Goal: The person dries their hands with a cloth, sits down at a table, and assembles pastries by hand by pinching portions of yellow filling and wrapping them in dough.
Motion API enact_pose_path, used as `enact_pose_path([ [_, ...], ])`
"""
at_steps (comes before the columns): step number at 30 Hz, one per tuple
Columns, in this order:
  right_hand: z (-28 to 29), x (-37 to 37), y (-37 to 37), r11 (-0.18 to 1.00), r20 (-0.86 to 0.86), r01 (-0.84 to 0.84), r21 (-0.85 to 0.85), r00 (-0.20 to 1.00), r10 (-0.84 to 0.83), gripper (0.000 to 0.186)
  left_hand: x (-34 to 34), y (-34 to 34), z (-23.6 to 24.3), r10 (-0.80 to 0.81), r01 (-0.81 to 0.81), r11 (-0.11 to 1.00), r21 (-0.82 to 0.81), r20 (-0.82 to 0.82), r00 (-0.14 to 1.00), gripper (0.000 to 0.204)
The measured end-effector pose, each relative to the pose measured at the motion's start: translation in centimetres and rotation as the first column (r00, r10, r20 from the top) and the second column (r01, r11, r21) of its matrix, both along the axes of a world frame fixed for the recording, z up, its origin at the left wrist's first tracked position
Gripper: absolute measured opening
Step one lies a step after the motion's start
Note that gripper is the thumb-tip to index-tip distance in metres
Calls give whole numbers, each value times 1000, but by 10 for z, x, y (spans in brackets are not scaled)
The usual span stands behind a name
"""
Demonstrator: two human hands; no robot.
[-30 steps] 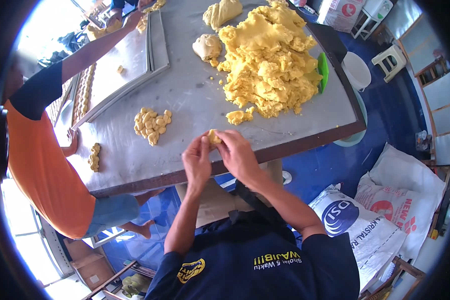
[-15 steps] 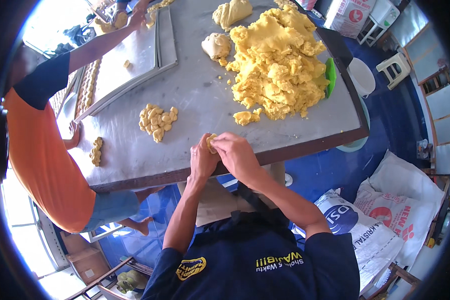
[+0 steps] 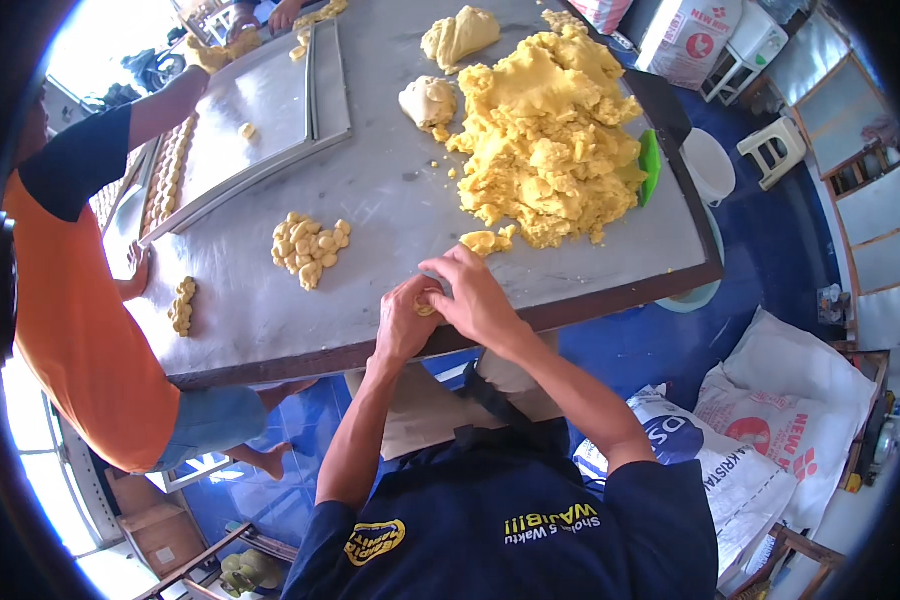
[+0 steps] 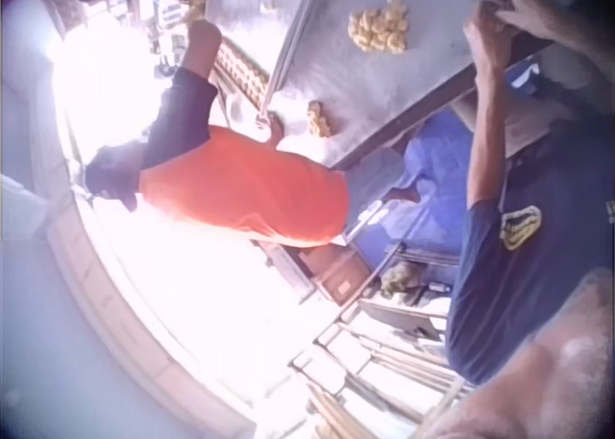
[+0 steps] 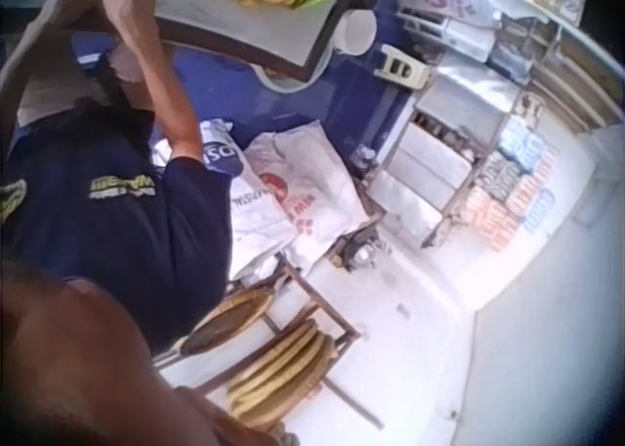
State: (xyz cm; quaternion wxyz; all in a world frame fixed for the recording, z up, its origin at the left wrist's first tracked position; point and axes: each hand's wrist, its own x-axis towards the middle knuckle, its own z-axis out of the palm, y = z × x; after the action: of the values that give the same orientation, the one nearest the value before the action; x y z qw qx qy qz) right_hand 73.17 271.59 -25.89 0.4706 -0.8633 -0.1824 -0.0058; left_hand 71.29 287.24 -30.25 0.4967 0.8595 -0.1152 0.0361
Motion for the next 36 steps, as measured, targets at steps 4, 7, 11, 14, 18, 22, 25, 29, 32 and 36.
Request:
enact_pose_path([
  [4,3,20,-50,918,270,289,-270,938,-216,34,5,-4,2,180,-180,984,15,-43,983,33],
  [7,-29,36,-84,874,344,221,-433,937,-66,39,5,-4,7,246,-255,943,-212,-69,967,38],
  [11,-35,33,-90,889,240,181,-421,967,-83,39,3,0,13,240,-245,960,-138,-49,969,34],
  [14,-23,27,-78,851,340,321,-416,923,-182,25,3,2,12,200,-212,967,-138,-100,975,31],
  [18,17,-2,-22,990,51,111,84,992,-116,15,3,-1,10,170,-182,972,-150,-85,982,29],
  [22,13,-8,1,999,8,-48,26,999,47,10,1,-2,9,168,-181,972,-151,-99,981,27],
  [25,9,3,-3,988,95,-146,-54,984,151,11,3,-2,6,149,-158,980,-124,-77,986,27],
  [29,14,22,0,970,5,-158,-184,987,162,20,1,1,-3,108,-111,991,-70,-35,993,26],
  [32,25,26,-10,965,-33,-172,-196,985,169,25,0,-1,0,86,-86,996,-3,22,996,22],
  [36,9,47,-46,911,318,131,-391,948,0,20,5,-2,8,150,-155,987,-32,-127,980,25],
])
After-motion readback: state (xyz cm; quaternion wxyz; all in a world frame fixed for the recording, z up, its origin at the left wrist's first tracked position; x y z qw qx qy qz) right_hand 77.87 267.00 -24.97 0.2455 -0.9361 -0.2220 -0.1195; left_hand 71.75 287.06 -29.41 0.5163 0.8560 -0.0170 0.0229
